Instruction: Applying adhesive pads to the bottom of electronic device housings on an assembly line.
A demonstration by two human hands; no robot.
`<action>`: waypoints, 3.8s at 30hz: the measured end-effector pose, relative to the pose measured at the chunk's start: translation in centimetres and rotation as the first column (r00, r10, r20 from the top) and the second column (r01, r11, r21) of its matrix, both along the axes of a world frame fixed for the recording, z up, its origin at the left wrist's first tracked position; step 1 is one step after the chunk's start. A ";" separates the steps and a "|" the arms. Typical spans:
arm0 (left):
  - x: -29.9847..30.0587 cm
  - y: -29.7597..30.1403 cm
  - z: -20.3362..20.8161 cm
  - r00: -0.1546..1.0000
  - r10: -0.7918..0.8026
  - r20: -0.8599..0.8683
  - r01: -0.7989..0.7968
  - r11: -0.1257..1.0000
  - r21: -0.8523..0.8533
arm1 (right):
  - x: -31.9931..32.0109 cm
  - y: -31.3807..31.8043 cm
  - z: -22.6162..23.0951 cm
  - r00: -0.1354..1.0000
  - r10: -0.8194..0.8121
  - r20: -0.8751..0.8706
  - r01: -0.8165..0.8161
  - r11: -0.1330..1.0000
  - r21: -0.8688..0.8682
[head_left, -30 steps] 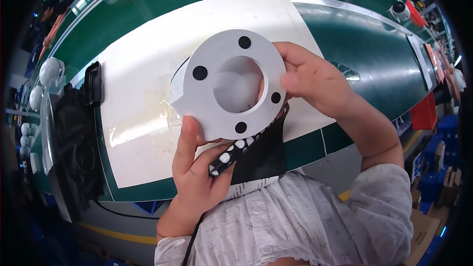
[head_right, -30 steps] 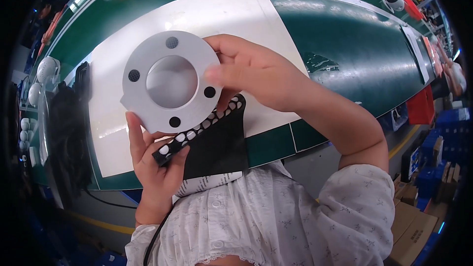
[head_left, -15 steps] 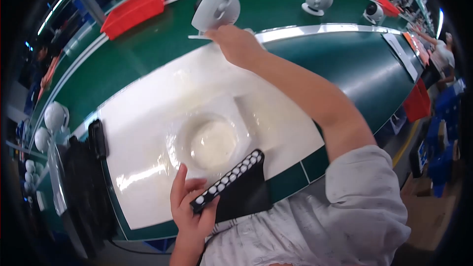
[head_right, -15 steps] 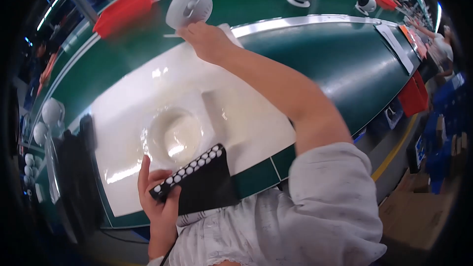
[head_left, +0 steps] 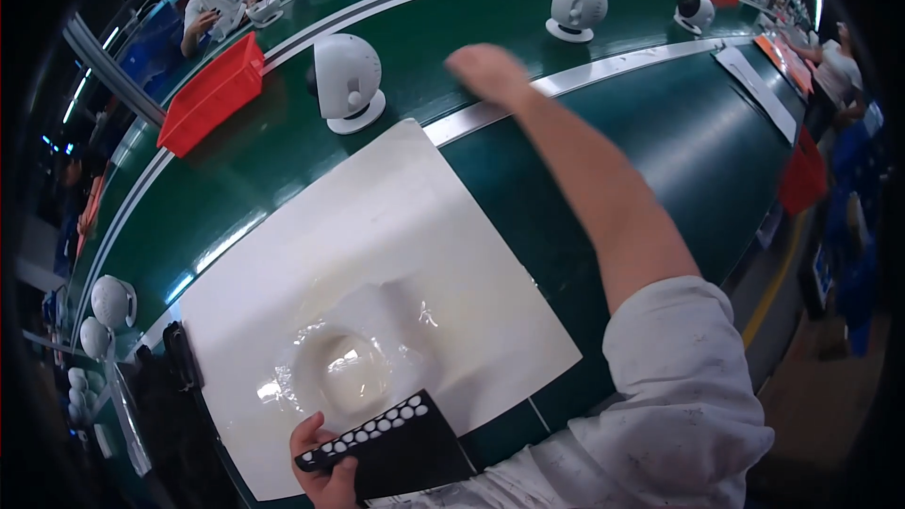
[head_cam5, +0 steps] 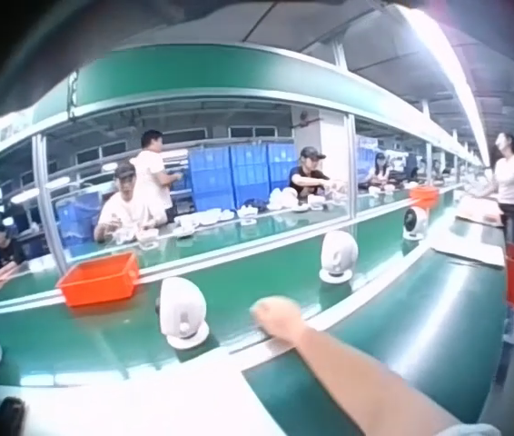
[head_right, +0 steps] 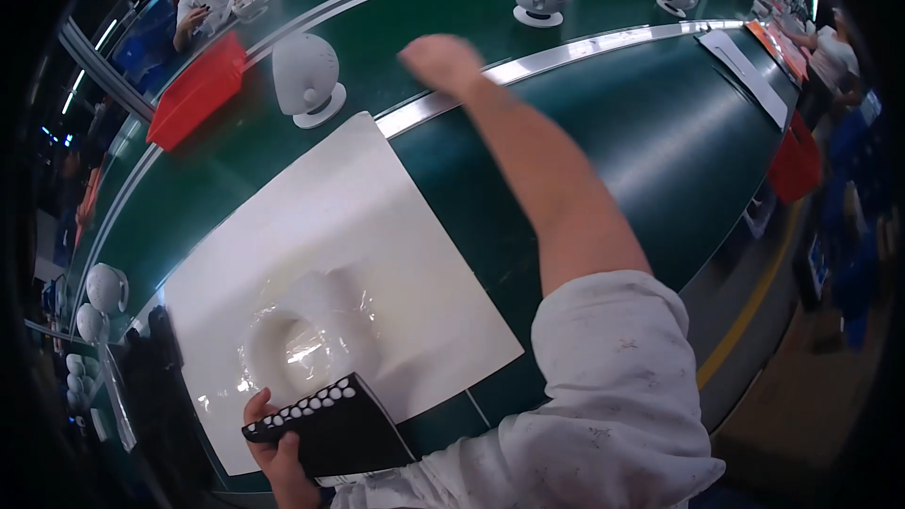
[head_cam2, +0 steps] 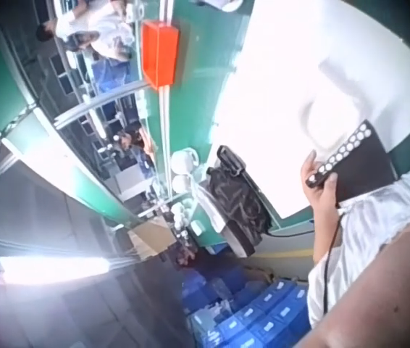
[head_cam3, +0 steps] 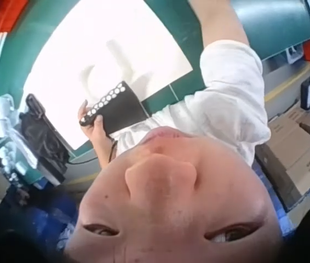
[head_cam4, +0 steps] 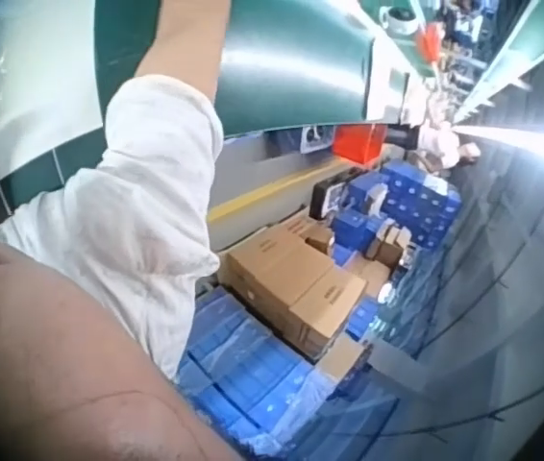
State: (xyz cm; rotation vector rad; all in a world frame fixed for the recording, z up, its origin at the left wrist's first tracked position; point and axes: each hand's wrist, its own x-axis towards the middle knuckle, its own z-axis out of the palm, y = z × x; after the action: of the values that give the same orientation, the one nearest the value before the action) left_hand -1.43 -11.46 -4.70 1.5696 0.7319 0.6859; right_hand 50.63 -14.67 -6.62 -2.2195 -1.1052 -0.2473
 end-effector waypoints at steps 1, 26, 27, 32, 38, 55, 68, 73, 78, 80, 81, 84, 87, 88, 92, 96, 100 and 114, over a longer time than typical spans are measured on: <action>0.5 -0.8 0.2 0.998 0.058 0.023 -0.056 0.996 -0.064 | 2.8 -2.4 0.3 0.985 -0.159 0.072 0.166 0.979 -0.117; 0.1 -0.9 -0.3 0.995 0.096 0.031 -0.092 0.989 -0.115 | 13.2 -11.5 -0.4 0.739 -0.669 0.079 0.651 0.679 -0.339; 0.1 -0.9 -0.3 0.994 0.103 0.028 -0.099 0.989 -0.113 | 13.8 -11.6 -0.2 0.719 -0.693 0.043 0.664 0.668 -0.337; -0.2 -1.0 -0.1 0.992 0.115 0.046 -0.110 0.989 -0.097 | 13.6 -11.2 -0.9 0.619 -0.749 0.236 0.785 0.581 -0.216; 1.0 -1.2 0.6 0.999 0.047 0.004 -0.047 0.999 0.026 | 11.3 -12.5 -0.7 0.629 -0.631 0.454 0.645 0.749 0.148; -0.1 -2.1 0.9 0.928 -0.241 0.284 0.111 0.907 0.405 | -29.4 -6.0 10.4 0.333 0.761 -0.557 -0.405 0.648 0.645; -1.5 -2.2 1.0 0.899 -0.137 0.415 0.077 0.984 0.158 | -32.6 -11.8 3.8 0.346 0.837 -0.423 -0.590 0.545 0.596; -1.0 -2.3 1.5 0.876 -0.148 0.458 0.162 0.987 0.009 | -32.8 -10.9 4.6 0.563 0.784 -0.263 -0.656 0.617 0.434; -1.4 -1.8 1.2 0.941 -0.133 0.312 0.098 0.987 0.126 | -32.5 -11.1 5.0 0.608 0.751 -0.258 -0.679 0.661 0.321; -1.5 -2.1 1.3 0.945 -0.044 0.324 0.040 0.999 0.020 | -32.3 -11.0 5.5 0.566 0.710 -0.419 -0.689 0.686 0.232; -1.6 -1.9 1.3 0.946 -0.046 0.322 0.042 0.999 0.019 | -32.4 -10.9 5.5 0.566 0.709 -0.421 -0.688 0.688 0.234; -1.9 -1.5 1.1 0.961 -0.077 0.267 0.030 0.984 0.175 | -32.9 -10.5 5.6 0.618 0.716 -0.324 -0.637 0.698 0.329; -1.9 -1.4 1.3 0.974 -0.128 0.187 0.056 0.935 0.349 | -32.8 -10.0 5.5 0.694 0.716 -0.075 -0.637 0.659 0.401; -1.8 -1.4 1.3 0.972 -0.141 0.186 0.061 0.924 0.378 | -32.8 -9.9 5.3 0.689 0.725 -0.024 -0.668 0.647 0.366; -1.9 -1.6 1.5 0.982 -0.109 0.153 0.053 0.942 0.332 | -32.7 -9.9 5.3 0.631 0.693 0.347 -0.774 0.588 0.235; -1.8 -1.5 1.4 0.969 -0.123 0.217 0.032 0.925 0.379 | -33.1 -10.0 5.3 0.605 0.711 0.358 -0.795 0.560 0.232; -1.7 -1.5 1.3 0.986 -0.121 0.112 0.078 0.941 0.331 | -33.8 -9.6 4.7 0.585 0.699 0.410 -0.811 0.500 0.305; -1.3 -1.3 1.9 0.972 -0.209 0.107 0.105 0.795 0.597 | -35.8 -8.2 7.2 0.454 0.888 0.072 -0.821 0.386 0.421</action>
State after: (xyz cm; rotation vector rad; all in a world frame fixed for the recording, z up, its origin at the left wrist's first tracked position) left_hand -2.78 -12.78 -2.83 2.0792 0.2518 0.9671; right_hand 14.86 -22.84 0.62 -1.0204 -1.7709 0.1714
